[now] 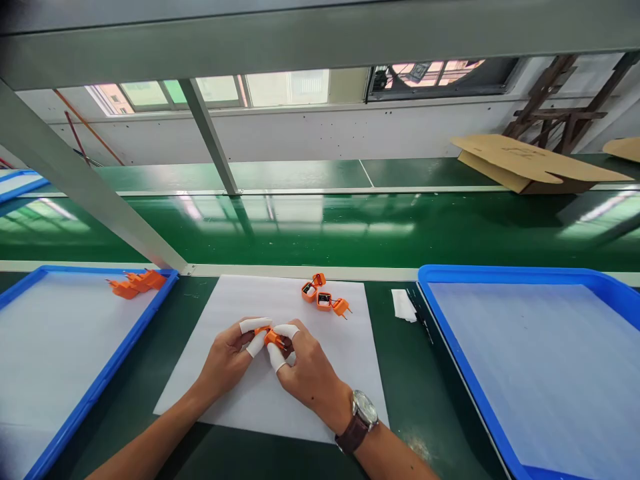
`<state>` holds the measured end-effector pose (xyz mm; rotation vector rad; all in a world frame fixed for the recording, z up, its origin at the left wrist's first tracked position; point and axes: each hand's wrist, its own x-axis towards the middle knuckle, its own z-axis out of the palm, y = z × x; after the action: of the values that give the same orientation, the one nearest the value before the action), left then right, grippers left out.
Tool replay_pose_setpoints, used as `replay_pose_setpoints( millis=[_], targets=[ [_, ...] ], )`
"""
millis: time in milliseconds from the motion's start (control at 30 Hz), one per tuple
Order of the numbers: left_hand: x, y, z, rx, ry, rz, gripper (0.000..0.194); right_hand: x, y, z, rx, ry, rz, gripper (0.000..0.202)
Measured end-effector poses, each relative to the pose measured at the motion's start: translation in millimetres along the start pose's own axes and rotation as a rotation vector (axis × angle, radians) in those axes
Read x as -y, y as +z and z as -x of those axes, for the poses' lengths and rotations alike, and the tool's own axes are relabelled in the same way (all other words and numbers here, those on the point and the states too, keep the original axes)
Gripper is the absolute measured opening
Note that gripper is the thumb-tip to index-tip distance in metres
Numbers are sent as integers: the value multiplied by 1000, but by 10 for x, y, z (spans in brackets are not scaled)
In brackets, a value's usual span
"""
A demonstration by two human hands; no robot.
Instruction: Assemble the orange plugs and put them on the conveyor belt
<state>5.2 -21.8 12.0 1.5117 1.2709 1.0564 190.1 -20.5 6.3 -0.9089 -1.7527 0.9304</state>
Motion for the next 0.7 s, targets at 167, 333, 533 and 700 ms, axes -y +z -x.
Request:
replay_pose_setpoints(
  millis=[167,333,533,700],
  targets=[
    [-51,-59,35,111,42,-179,42,-63,-28,-33,-16,137,-51,22],
    [16,-92,63,91,225,-409,51,-56,-49,-29,-7,89,76,20],
    [107,-27,62,-5,404,-576,49,-61,-22,16,33,-78,199,26],
    [101,2,61,-37,444,-634,46,-80,-21,0,21,-33,101,27]
  ],
)
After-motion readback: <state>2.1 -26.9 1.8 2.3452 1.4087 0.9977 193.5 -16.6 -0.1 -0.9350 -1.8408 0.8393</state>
